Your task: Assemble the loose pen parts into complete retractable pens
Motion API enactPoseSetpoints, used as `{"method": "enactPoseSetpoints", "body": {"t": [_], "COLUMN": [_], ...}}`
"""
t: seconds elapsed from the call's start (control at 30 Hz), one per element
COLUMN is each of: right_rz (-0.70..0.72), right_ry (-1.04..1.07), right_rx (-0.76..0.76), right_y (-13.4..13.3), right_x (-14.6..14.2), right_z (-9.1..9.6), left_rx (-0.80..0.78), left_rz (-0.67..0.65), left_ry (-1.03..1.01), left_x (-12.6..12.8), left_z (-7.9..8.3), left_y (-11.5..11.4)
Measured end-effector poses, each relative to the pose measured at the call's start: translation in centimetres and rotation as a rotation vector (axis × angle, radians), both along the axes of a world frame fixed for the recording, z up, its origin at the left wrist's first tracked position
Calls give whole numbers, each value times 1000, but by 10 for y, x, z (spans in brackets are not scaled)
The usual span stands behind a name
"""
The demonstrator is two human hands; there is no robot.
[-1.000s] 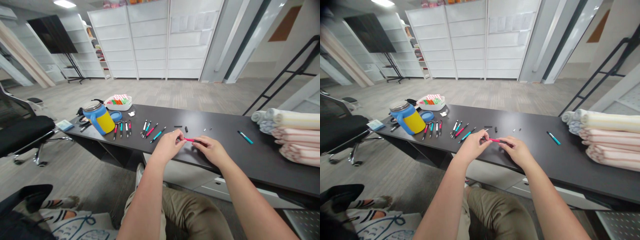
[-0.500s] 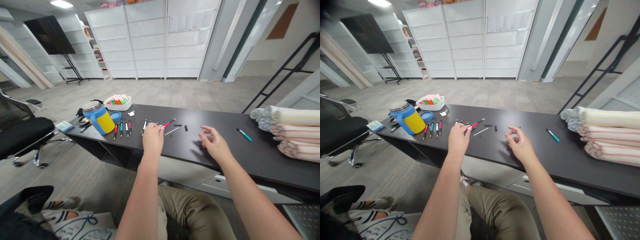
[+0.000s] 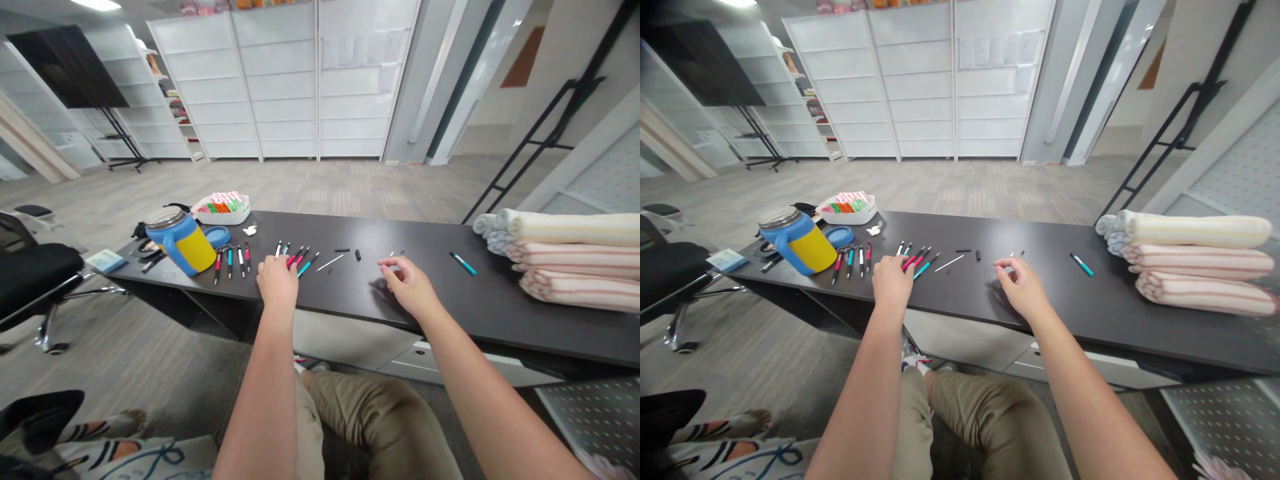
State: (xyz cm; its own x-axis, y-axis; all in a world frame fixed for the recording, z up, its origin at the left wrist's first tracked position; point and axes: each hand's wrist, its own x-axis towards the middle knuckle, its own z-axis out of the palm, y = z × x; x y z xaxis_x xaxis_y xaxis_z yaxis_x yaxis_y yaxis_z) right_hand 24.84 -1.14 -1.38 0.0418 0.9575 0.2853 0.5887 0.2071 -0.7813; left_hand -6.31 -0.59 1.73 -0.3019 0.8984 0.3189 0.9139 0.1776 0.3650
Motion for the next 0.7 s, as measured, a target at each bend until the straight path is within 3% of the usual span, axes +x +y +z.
{"method": "enactPoseSetpoints", "body": {"t": [0.27,0.4,0.53,0.7], "right_rz": [-193,-483,-786,-829], "right_ry": [-254,-555,-750,-712], "right_rx": [139,139,39,-165], "right_y": [6,9,9,13], "right_x": [9,46,96,125], "right_z": [0,4,2,-5], "left_rx": [2,2,5,12], "left_rz": [-229,-277,-290,-284], "left_ry": [47,37,24,0], "left_x": [35,50,57,62], "left_z": [3,2,2,-1], "left_y": [3,9,13,18]}}
